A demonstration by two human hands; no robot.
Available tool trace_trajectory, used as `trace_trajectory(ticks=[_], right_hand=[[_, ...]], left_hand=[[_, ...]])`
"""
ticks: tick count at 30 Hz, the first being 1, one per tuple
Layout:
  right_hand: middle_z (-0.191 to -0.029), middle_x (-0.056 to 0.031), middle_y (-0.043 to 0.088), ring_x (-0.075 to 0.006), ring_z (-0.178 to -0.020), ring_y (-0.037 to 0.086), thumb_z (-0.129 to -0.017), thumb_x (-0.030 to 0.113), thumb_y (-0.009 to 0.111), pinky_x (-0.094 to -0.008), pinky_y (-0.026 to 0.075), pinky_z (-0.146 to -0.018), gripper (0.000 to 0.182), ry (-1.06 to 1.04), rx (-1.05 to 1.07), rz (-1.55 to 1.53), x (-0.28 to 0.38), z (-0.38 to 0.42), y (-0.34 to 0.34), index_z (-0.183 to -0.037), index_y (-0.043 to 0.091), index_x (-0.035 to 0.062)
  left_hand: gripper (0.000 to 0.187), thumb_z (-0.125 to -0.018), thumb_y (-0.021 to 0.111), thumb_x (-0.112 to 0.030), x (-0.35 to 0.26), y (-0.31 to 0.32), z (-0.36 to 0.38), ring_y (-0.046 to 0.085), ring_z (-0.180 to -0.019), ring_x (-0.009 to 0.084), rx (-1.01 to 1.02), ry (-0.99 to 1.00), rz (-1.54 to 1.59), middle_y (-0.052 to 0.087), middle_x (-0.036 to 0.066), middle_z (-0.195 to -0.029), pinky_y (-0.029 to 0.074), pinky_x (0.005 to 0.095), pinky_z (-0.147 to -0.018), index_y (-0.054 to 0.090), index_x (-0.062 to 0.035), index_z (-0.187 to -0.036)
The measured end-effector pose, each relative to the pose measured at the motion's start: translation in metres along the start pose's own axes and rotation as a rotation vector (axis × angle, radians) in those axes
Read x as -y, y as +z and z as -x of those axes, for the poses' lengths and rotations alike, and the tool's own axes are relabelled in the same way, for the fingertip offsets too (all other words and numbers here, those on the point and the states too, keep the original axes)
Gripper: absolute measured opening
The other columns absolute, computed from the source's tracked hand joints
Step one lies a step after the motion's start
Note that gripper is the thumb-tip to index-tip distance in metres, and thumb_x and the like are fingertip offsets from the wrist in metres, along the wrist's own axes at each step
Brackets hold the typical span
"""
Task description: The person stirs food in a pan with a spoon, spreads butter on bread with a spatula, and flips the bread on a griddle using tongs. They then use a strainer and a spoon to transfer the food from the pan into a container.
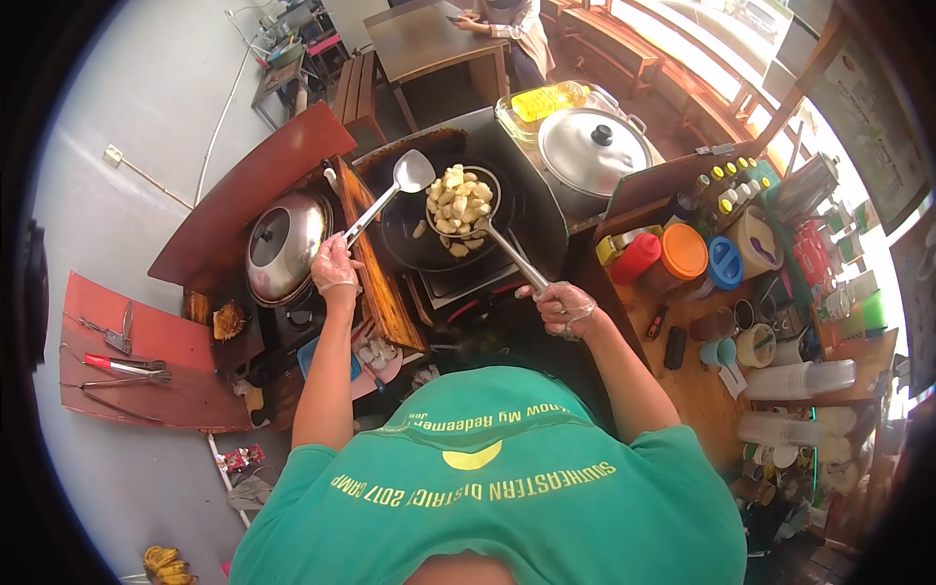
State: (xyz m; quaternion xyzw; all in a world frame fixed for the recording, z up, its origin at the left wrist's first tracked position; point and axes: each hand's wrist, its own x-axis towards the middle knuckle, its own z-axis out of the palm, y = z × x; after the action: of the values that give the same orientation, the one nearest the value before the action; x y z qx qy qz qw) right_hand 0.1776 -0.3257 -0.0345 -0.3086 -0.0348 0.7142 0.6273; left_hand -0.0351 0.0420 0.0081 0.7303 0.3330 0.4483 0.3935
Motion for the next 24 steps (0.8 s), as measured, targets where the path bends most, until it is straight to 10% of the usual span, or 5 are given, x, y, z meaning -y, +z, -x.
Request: trace_trajectory(ticks=[9, 15, 20, 24], right_hand=[[-0.050, 0.0085, 0.030, -0.0054, -0.035, 0.026, -0.087, 0.010, 0.046, -0.0240, 0.029, -0.036, 0.034, -0.017, -0.051, 0.072, 0.002, -0.002, -0.003, -0.120, 0.052, 0.0049], [-0.052, 0.0081, 0.031, -0.0053, -0.036, 0.027, -0.086, 0.011, 0.046, -0.0234, 0.030, -0.036, 0.035, -0.048, -0.048, 0.093, 0.012, 0.003, 0.004, -0.120, 0.052, 0.0030], [-0.052, 0.0082, 0.031, -0.0051, -0.036, 0.027, -0.085, 0.011, 0.044, -0.0235, 0.031, -0.036, 0.036, -0.058, -0.050, 0.113, 0.026, 0.010, 0.020, -0.119, 0.053, 0.0021], [-0.051, 0.0084, 0.031, -0.0042, -0.034, 0.026, -0.089, 0.011, 0.042, -0.0223, 0.031, -0.034, 0.033, -0.091, -0.042, 0.130, 0.035, 0.015, 0.030, -0.119, 0.051, 0.0004]], left_hand=[[0.029, -0.098, 0.054, -0.022, 0.006, -0.023, 0.004, 0.056, -0.061, 0.0079, -0.050, -0.114, -0.127, 0.060, 0.006, -0.075, 0.051, 0.0251, -0.047, 0.064, 0.0040, -0.107], [0.025, -0.096, 0.052, -0.021, -0.027, -0.026, 0.030, 0.064, -0.078, 0.0383, 0.024, 0.306, -0.582, 0.067, 0.021, -0.086, 0.050, 0.0448, -0.073, 0.066, 0.0004, -0.096], [0.023, -0.093, 0.051, -0.016, -0.034, -0.025, 0.049, 0.065, -0.083, 0.0385, 0.072, 0.202, -0.606, 0.068, 0.021, -0.089, 0.051, 0.0435, -0.077, 0.066, 0.0010, -0.095], [0.023, -0.091, 0.055, -0.017, 0.005, -0.024, 0.056, 0.065, -0.069, 0.0248, 0.070, 0.121, -0.491, 0.065, 0.014, -0.074, 0.051, 0.0370, -0.057, 0.067, 0.0023, -0.091]])
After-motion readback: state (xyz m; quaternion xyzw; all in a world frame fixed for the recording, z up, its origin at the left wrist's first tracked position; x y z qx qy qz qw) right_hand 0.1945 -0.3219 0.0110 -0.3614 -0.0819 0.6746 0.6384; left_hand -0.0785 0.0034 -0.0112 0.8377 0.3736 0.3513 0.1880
